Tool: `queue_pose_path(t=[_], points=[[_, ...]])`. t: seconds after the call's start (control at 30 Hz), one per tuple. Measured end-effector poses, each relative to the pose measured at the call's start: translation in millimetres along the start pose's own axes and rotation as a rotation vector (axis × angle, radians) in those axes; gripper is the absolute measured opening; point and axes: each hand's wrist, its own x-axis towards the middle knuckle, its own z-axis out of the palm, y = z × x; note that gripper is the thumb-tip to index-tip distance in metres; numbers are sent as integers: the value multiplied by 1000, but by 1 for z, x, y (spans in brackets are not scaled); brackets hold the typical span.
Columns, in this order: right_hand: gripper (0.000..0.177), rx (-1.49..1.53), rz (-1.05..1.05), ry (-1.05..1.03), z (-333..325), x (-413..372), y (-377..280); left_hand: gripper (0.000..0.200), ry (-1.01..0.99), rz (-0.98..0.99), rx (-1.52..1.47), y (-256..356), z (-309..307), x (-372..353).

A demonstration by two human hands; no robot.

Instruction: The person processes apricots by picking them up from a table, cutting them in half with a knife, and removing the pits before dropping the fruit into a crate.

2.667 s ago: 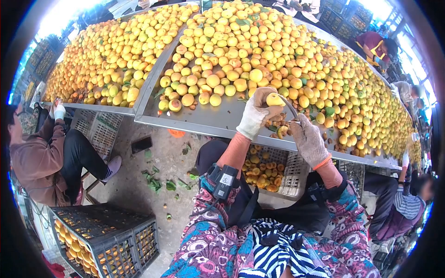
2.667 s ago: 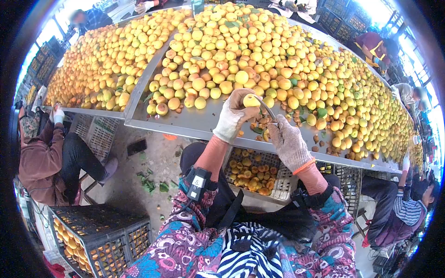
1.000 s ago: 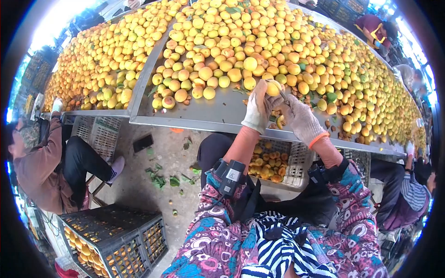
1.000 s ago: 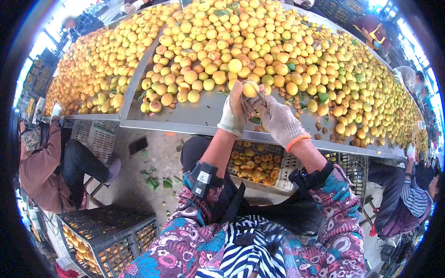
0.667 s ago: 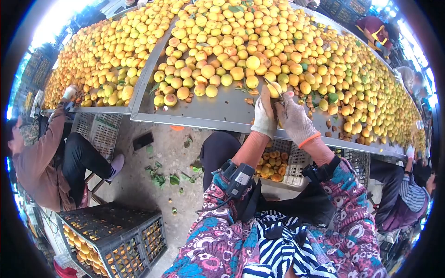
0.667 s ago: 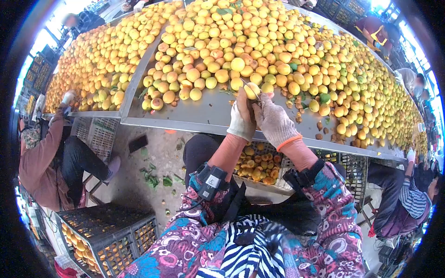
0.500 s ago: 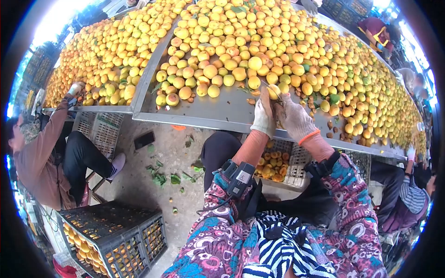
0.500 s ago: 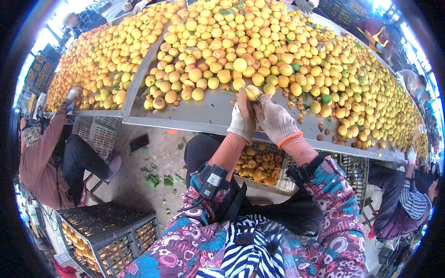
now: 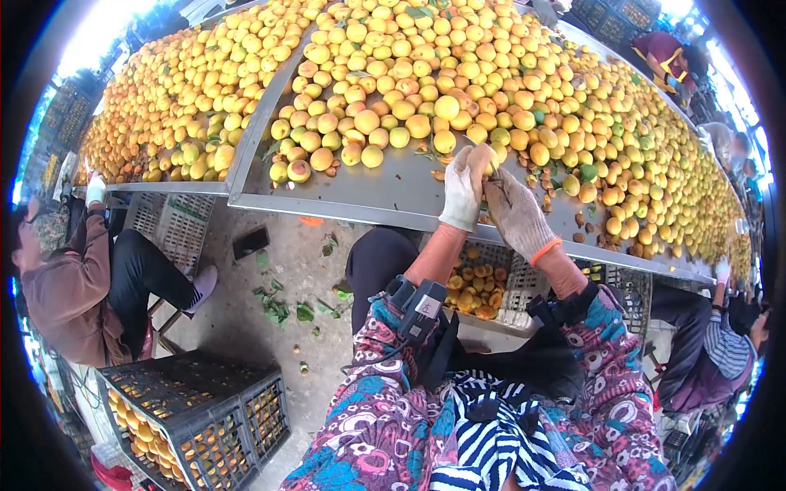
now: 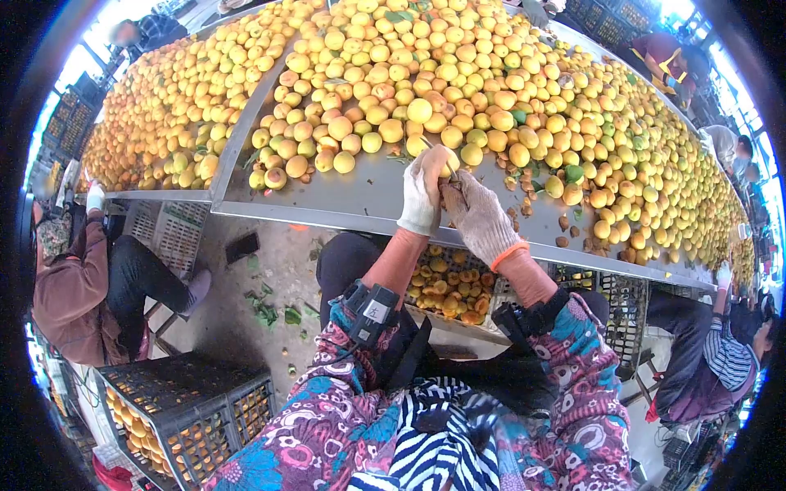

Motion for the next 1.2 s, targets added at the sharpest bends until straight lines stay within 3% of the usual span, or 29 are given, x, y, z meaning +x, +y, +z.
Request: queue_pose_path(t=[0.13,0.23,0.27,0.3,0.33,0.4,0.43,0.53,0.6,0.67,0.73,0.77,0.8,0.87,1.0,1.07,1.1,1.2], points=[[25,266,268,-68,-7,-9,-24,33,-226,232,231,17,-8,5],[26,323,319,-12,-9,-7,-39,33,-47,114,7,12,0,1],[26,318,316,25,-10,-8,-40,33,-23,-62,-33,11,-3,0],[24,399,294,16,-10,-3,-2,33,-4,-240,-76,16,-10,1],[22,639,347,11,-19,2,17,33,-1,-423,-119,20,-14,2],[20,1132,425,31,-41,-1,39,29,33,-229,-28,-19,-26,14],[21,721,455,280,-52,-6,11,27,22,-178,-31,-15,-27,16],[17,759,389,467,-111,-42,16,21,-137,-178,20,28,-23,2],[18,720,369,613,-148,-69,20,11,-376,-128,158,34,-24,-11],[18,459,405,675,-179,-89,26,13,-679,-98,342,54,-14,-27],[23,54,459,616,-206,-98,47,17,-919,36,453,56,-4,-43],[28,-88,531,545,-220,-101,52,21,-986,-25,616,62,3,-49],[28,-180,506,547,-225,-101,59,26,-1006,49,772,64,8,-56],[28,-366,453,551,-233,-98,76,28,-901,52,739,69,21,-64],[27,-627,309,429,-241,-78,126,23,-809,-197,555,50,31,-61],[26,-705,382,299,-239,-68,143,21,-811,-380,496,41,39,-62],[25,-751,385,265,-234,-63,143,19,-831,-265,480,37,45,-64],[24,-837,502,76,-228,-51,167,19,-829,-537,413,38,59,-70]])
